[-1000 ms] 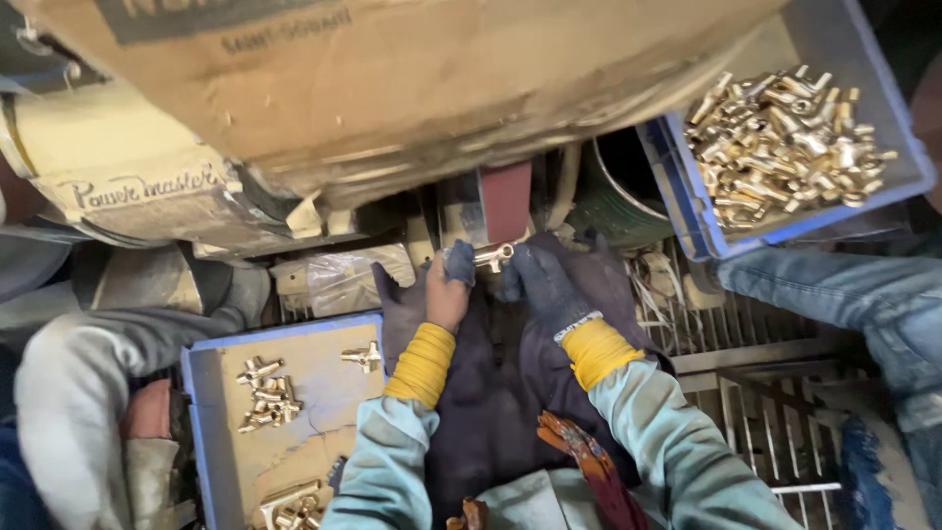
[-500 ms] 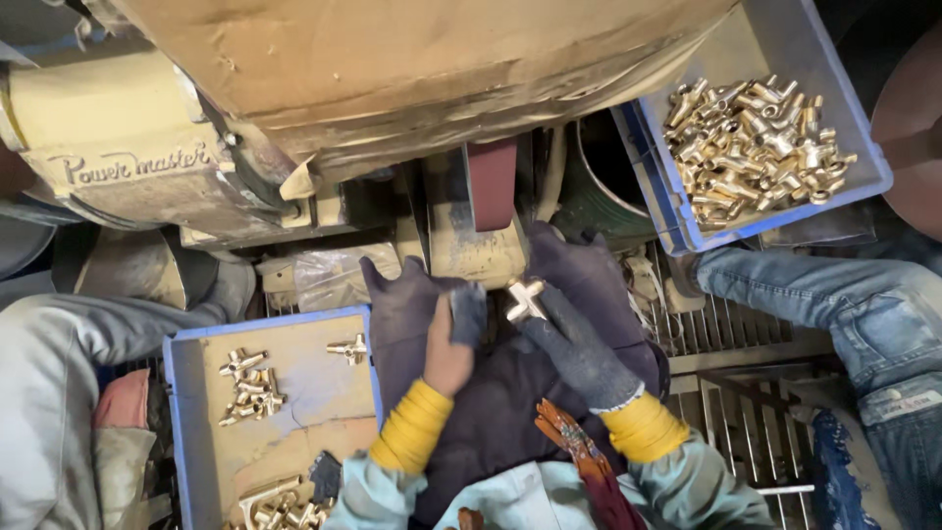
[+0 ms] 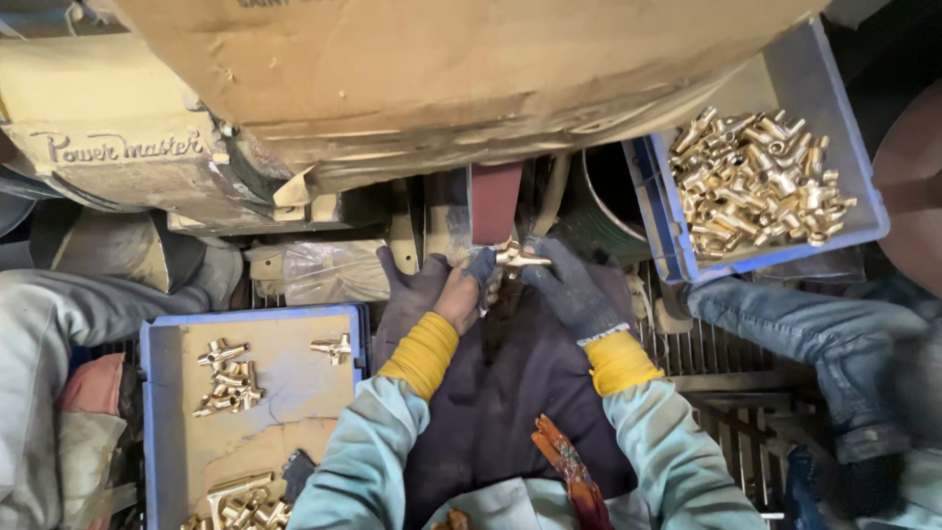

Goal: The person repeatedly picks up small brass-colored metal fittings from a blue bin and grinds them against a belt sander. They hold each piece with gloved hands, rotating it to smooth different surfaces, and then place the finished items into a second bin. The process is continuous and repetitive throughout the clip.

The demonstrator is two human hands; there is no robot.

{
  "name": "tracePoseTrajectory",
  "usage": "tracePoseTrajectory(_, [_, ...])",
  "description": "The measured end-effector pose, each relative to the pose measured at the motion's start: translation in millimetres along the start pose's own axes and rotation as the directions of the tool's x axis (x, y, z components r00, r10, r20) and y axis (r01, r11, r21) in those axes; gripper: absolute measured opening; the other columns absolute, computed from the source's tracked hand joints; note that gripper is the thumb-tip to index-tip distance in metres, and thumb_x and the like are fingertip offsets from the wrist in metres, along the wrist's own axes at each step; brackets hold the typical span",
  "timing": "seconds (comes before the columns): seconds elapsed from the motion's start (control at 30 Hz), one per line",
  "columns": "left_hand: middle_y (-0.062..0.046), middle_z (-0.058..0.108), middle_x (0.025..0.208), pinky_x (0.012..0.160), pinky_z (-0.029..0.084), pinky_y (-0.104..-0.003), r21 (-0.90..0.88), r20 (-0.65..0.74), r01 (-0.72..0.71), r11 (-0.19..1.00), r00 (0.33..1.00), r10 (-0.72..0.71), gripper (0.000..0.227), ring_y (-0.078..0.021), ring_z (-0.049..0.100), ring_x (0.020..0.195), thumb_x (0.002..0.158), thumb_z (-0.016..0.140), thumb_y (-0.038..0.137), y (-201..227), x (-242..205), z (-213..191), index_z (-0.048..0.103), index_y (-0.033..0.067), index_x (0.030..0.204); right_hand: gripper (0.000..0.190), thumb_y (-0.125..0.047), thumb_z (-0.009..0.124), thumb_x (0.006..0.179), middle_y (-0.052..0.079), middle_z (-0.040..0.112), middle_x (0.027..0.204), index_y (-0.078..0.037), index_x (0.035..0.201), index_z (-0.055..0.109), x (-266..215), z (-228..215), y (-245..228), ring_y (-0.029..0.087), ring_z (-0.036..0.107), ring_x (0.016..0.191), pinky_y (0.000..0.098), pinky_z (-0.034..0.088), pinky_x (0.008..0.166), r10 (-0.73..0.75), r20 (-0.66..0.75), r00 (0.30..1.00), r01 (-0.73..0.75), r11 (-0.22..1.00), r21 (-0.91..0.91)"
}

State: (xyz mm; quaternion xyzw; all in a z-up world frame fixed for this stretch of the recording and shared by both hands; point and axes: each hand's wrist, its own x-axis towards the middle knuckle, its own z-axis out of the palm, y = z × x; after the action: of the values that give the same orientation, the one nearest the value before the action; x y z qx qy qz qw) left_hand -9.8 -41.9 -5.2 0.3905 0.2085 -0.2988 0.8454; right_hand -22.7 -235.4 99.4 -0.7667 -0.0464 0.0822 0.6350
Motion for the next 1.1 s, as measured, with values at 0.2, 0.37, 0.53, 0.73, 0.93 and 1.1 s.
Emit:
tracePoseTrajectory(0.2, [-0.006, 0.059, 0.083, 0.052, 0.041, -0.025, -0.104, -0.172, 0.021, 0.994, 0.984, -0.038, 0.023, -0.0105, 0.05, 0.061, 0.097, 0.044, 0.003, -21.3, 33.8, -7.8, 0.052, 0.0088, 0.118, 0.029, -0.009, 0.061, 0.1, 0.01, 0.064, 0.1, 0.002, 0.127, 0.061, 21.4, -2.3, 28.7, 0.016, 0.061, 0.087, 0.0303, 0.053, 0.081, 0.157, 0.049, 0.986, -0.157, 0.988, 0.008])
tracePoseTrajectory(0.37, [-0.005, 0.058, 0.082, 0.05, 0.039, -0.025, -0.193, -0.17, 0.043, 0.98, 0.983, -0.077, 0.009, -0.0101, 0.048, 0.06, 0.103, 0.049, 0.01, -28.4, 43.4, -9.8, 0.053, 0.0052, 0.109, 0.038, -0.008, 0.062, 0.094, 0.009, 0.066, 0.098, 0.0, 0.131, 0.057, 19.4, 6.3, 22.3, 0.016, 0.061, 0.078, 0.0313, 0.053, 0.072, 0.094, -0.048, 0.994, -0.1, 0.986, -0.133])
tracePoseTrajectory(0.53, [-0.003, 0.056, 0.078, 0.048, 0.04, -0.025, -0.265, -0.15, 0.07, 0.962, 0.982, -0.113, 0.011, -0.0106, 0.049, 0.058, 0.1, 0.051, 0.013, -33.0, 50.0, -17.0, 0.059, 0.0062, 0.104, 0.034, -0.012, 0.066, 0.095, 0.011, 0.07, 0.093, 0.0, 0.126, 0.06, 20.8, 19.3, 14.7, 0.016, 0.065, 0.075, 0.0341, 0.054, 0.069, 0.09, -0.097, 0.991, -0.114, 0.954, -0.277])
tracePoseTrajectory(0.73, [-0.001, 0.057, 0.077, 0.046, 0.039, -0.025, -0.299, -0.138, 0.083, 0.951, 0.982, -0.129, 0.009, -0.0095, 0.048, 0.056, 0.101, 0.054, 0.019, -29.4, 56.1, -25.4, 0.059, 0.0112, 0.102, 0.029, -0.016, 0.065, 0.097, 0.009, 0.07, 0.09, 0.001, 0.121, 0.06, 31.5, 37.0, 26.8, 0.014, 0.065, 0.073, 0.0318, 0.055, 0.065, 0.09, -0.144, 0.986, -0.118, 0.972, -0.203])
tracePoseTrajectory(0.93, [0.001, 0.057, 0.076, 0.045, 0.038, -0.024, -0.164, -0.158, 0.085, 0.983, 0.981, -0.111, 0.017, -0.0076, 0.047, 0.054, 0.103, 0.057, 0.028, -0.5, 34.7, -16.7, 0.063, 0.0118, 0.104, 0.026, -0.018, 0.067, 0.097, 0.007, 0.067, 0.078, 0.002, 0.114, 0.064, 32.5, 50.3, -2.3, 0.014, 0.06, 0.061, 0.0302, 0.049, 0.055, 0.337, -0.155, 0.929, -0.334, 0.941, 0.042])
tracePoseTrajectory(1.1, [0.001, 0.057, 0.077, 0.05, 0.041, -0.024, 0.068, -0.026, -0.041, 0.997, 0.999, 0.043, 0.019, -0.0077, 0.049, 0.058, 0.102, 0.055, 0.026, 11.0, -33.8, 0.2, 0.065, 0.0138, 0.113, 0.034, -0.016, 0.067, 0.094, 0.008, 0.072, 0.089, -0.002, 0.125, 0.064, -15.9, 29.2, -70.0, 0.014, 0.068, 0.074, 0.0291, 0.054, 0.067, 0.266, -0.117, 0.957, -0.289, 0.914, -0.285])
